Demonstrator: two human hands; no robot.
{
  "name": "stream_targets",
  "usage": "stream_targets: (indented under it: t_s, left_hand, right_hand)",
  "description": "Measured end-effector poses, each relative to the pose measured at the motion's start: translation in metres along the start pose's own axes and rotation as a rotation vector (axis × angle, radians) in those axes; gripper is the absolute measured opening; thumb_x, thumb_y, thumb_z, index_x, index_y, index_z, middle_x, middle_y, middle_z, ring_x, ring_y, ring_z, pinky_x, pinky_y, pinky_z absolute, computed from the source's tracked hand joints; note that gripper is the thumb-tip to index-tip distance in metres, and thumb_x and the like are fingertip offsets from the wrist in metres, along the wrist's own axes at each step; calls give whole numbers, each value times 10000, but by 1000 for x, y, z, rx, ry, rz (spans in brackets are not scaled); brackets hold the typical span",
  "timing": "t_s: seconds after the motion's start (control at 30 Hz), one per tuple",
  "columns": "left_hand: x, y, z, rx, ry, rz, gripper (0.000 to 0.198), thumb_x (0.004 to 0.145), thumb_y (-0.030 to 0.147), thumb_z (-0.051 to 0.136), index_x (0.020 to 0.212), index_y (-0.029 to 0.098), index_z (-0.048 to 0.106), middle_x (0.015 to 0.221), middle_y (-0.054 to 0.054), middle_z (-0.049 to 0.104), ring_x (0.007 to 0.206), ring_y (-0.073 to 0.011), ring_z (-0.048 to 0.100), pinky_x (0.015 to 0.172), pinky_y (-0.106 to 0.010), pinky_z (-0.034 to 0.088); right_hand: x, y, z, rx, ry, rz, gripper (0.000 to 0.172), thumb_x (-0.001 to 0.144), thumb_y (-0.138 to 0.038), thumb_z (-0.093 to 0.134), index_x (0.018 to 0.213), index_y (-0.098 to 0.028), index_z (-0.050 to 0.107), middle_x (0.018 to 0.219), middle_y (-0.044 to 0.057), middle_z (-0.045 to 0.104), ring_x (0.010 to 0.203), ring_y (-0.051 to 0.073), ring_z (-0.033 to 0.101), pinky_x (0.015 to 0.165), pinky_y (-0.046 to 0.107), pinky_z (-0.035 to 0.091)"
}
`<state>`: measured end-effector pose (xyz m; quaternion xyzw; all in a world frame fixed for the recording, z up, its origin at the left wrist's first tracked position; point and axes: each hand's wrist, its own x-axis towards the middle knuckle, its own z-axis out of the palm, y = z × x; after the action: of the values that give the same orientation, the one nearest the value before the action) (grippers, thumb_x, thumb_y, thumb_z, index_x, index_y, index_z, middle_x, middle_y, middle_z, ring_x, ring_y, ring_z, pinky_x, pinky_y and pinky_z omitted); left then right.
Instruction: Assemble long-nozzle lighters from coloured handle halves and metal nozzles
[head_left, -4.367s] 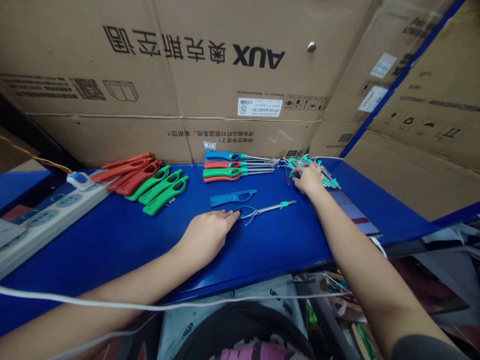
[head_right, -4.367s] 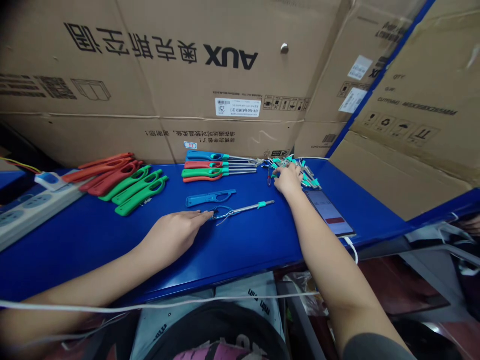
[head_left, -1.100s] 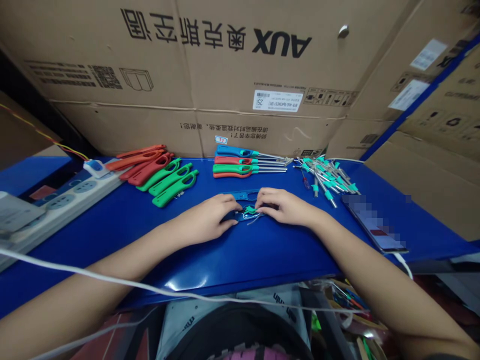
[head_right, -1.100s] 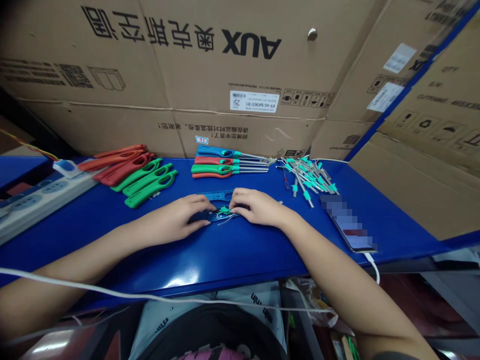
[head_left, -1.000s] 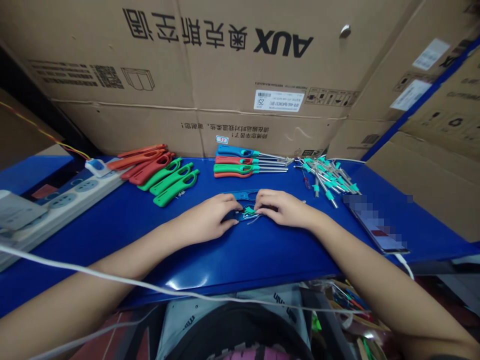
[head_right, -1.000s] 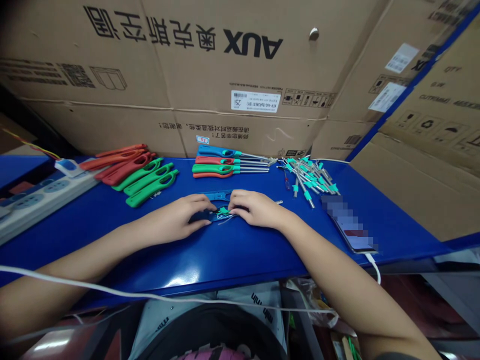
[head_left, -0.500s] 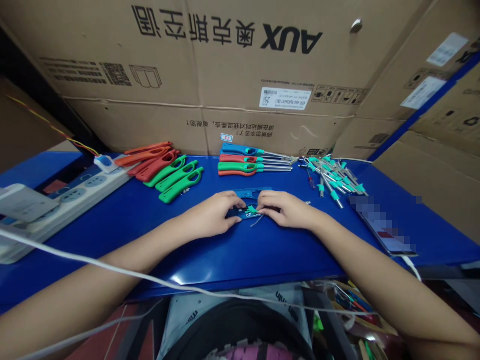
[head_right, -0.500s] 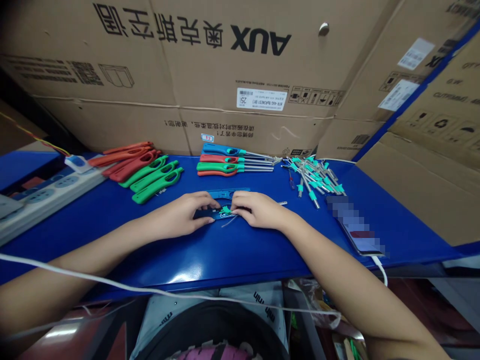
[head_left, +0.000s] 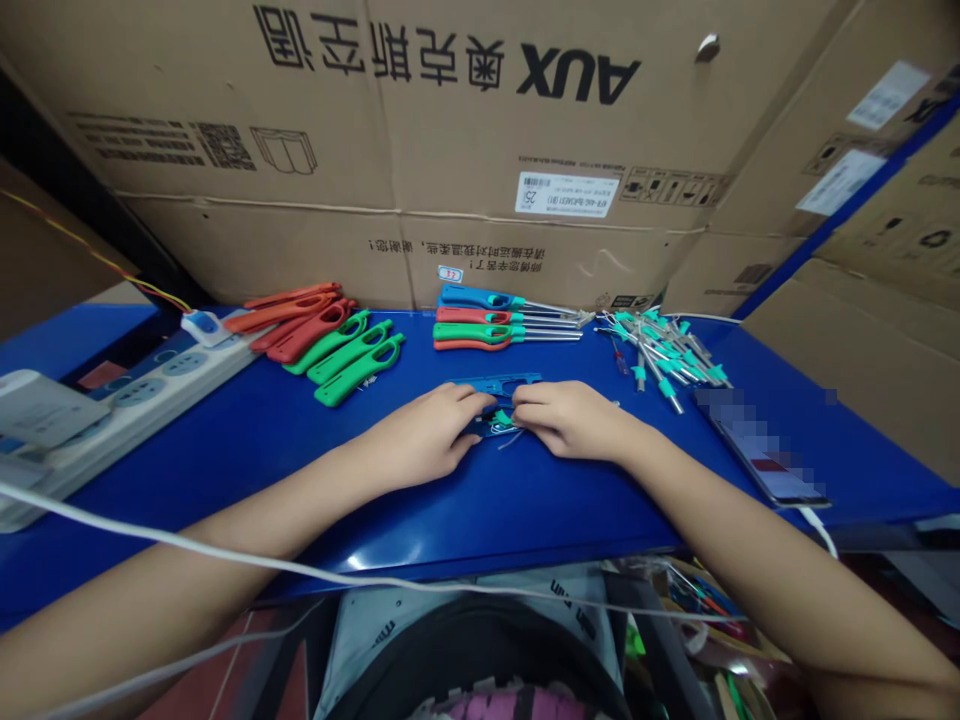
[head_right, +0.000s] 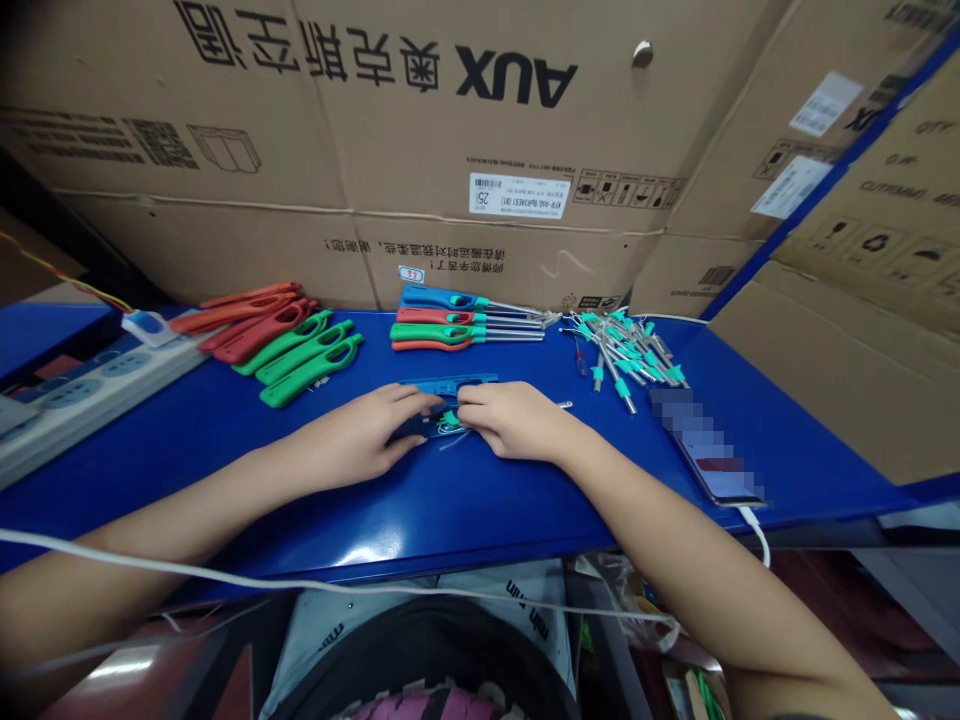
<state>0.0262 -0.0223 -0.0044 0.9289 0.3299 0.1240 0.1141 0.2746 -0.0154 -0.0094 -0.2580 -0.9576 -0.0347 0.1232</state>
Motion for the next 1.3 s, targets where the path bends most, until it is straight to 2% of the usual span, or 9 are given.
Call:
stream_targets:
  t_s: [0.27, 0.63, 1.13, 1.3]
  left_hand:
    - [0, 4, -1, 50, -3, 6, 370, 919, 148, 551, 1289, 139, 567, 1199, -149, 654, 1111, -289, 605, 978, -433, 485]
    - [-2, 7, 3, 137, -12, 9, 350, 951, 169, 500, 1291, 133, 573, 1231, -151, 643, 1140, -308, 589, 979, -450, 482]
    - [-1, 9, 2, 157, -14, 15, 325, 956, 181, 501, 1265, 135, 592, 1230, -150, 643, 1121, -301, 605, 998, -444, 469]
    - [-1, 7, 2, 98, -11, -6, 353, 939, 178, 534, 1288, 151, 581, 1214, -142, 642, 1135, -293, 594, 997, -435, 472]
  right_hand:
    - [1, -3, 4, -51, -15, 6, 207, 998, -198, 408, 882, -172, 578, 900, 63, 632, 647, 145, 471, 568, 283, 289]
    - [0, -1, 5, 59, -31, 60, 193, 1015, -228, 400, 920, -177, 559, 918, 71, 600, 725, 164, 530, 616, 276, 399]
    - [-1, -1, 3, 43, -53, 49, 198, 995, -204, 426, 881, -192, 587, 946, 60, 626, 744, 154, 550, 616, 267, 371]
    - [-1, -1, 0, 194, -27, 86, 222, 997, -242, 444, 884, -195, 629, 950, 64, 630, 791, 163, 586, 695, 274, 436]
